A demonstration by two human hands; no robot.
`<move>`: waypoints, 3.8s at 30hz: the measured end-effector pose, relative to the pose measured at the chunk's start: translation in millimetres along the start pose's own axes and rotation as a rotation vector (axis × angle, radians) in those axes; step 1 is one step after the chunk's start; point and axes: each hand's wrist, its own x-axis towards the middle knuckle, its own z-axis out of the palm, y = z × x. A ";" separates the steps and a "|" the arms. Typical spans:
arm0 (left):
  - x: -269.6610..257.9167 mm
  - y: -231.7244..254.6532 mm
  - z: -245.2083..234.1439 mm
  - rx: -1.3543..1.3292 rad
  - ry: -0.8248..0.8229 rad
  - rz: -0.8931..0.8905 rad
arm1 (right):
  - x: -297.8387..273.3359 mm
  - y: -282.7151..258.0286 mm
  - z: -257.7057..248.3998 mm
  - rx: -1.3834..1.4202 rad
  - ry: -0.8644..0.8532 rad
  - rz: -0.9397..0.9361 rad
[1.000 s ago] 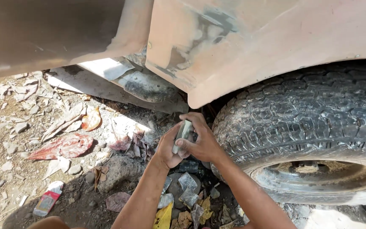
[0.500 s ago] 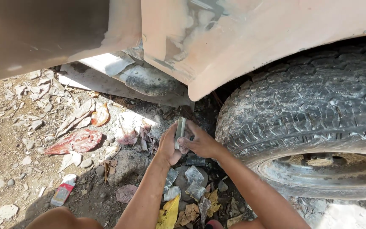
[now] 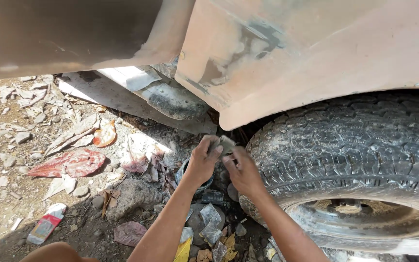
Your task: The person sands the lower edge of a car bumper using a sanding block. They hold the bumper with one hand and rub the sanding block back and forth along the surface. The person briefly pauses to inspect the sanding block before resuming the sanding motion.
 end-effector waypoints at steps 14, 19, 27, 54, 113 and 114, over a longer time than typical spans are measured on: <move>116.2 24.0 -0.1 0.107 0.358 0.662 | 72.8 -100.4 -181.9 -1.710 0.438 -0.755; 142.1 -1.0 12.1 0.117 0.402 0.805 | 86.3 -80.7 -183.2 -1.965 0.465 -0.821; 142.6 -11.4 -16.3 0.190 0.283 0.771 | 96.5 -39.4 -185.3 -1.790 0.592 -1.154; 147.3 49.1 8.8 0.297 0.321 0.892 | 92.3 -19.9 -186.4 -1.743 0.535 -1.129; 152.5 -29.6 -8.6 0.339 0.267 0.810 | 86.6 -15.4 -197.7 -1.817 0.487 -1.067; 150.9 -26.0 -7.2 0.316 0.270 0.823 | 87.0 -17.9 -197.5 -1.830 0.480 -1.061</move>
